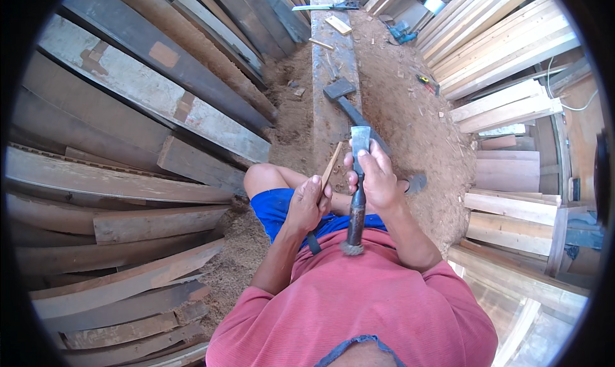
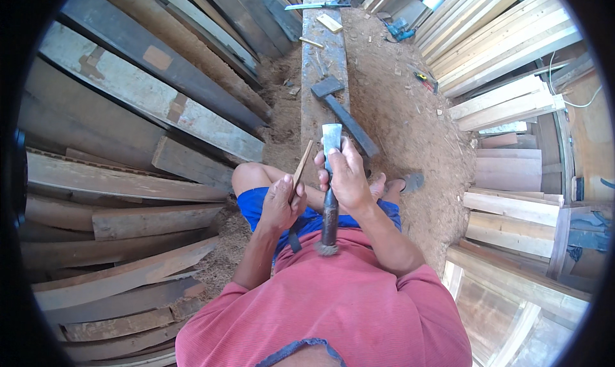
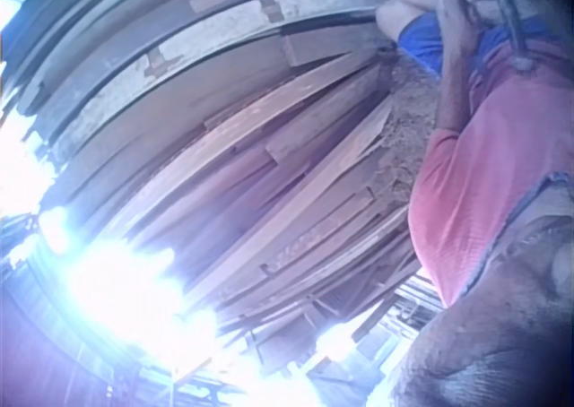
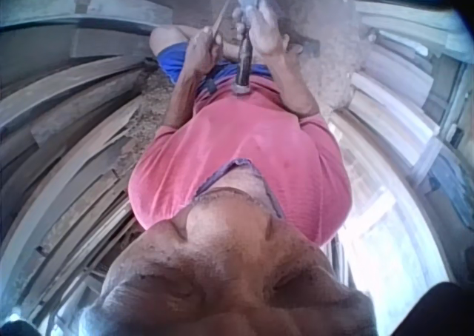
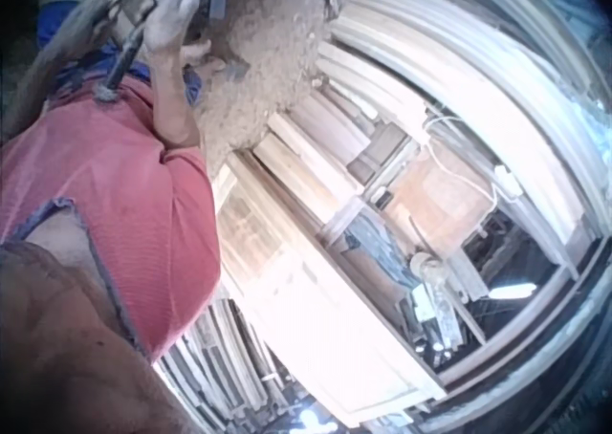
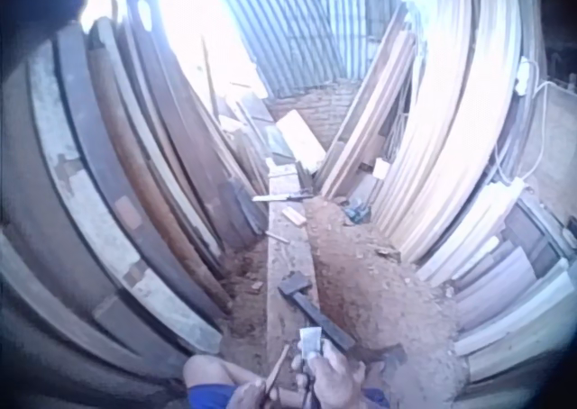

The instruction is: The person shaves a thin piece of wood using a large chisel held in both hands, repeatedly scraping the tool along the length of the wood piece while sitting on the ground.

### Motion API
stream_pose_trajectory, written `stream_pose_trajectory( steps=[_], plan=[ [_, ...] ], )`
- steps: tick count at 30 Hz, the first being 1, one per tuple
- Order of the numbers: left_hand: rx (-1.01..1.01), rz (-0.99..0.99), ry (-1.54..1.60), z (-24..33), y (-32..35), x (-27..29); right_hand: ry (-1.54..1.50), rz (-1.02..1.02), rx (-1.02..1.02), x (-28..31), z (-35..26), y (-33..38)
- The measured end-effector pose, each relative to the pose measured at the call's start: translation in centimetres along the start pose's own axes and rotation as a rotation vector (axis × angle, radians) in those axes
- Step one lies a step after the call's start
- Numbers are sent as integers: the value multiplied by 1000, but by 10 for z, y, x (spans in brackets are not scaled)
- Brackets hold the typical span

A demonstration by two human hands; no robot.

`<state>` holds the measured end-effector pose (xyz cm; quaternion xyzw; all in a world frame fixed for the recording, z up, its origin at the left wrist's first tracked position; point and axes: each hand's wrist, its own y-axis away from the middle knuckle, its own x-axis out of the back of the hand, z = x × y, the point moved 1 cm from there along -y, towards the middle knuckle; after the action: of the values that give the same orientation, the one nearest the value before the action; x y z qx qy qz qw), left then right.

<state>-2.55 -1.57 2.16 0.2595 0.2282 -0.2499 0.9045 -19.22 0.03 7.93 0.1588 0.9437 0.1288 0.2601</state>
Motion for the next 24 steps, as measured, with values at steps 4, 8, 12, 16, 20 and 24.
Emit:
stream_pose_trajectory(
  steps=[4,8,12,16,20,24],
  plan=[
    [-24,99,58,-1,-23,5,-431,-56,-218,-15,12,13],
    [9,237,-33,34,-28,-12,-370,-213,-379,-43,28,30],
    [-57,118,-161,35,-30,6,-347,-298,-371,-51,29,41],
    [-129,18,-164,34,-13,-5,-236,-270,-325,-49,19,51],
    [-186,29,-345,31,-5,0,-183,-253,-280,-50,16,55],
    [-234,41,-573,34,11,-3,-191,-133,-174,-42,5,58]
  ],
)
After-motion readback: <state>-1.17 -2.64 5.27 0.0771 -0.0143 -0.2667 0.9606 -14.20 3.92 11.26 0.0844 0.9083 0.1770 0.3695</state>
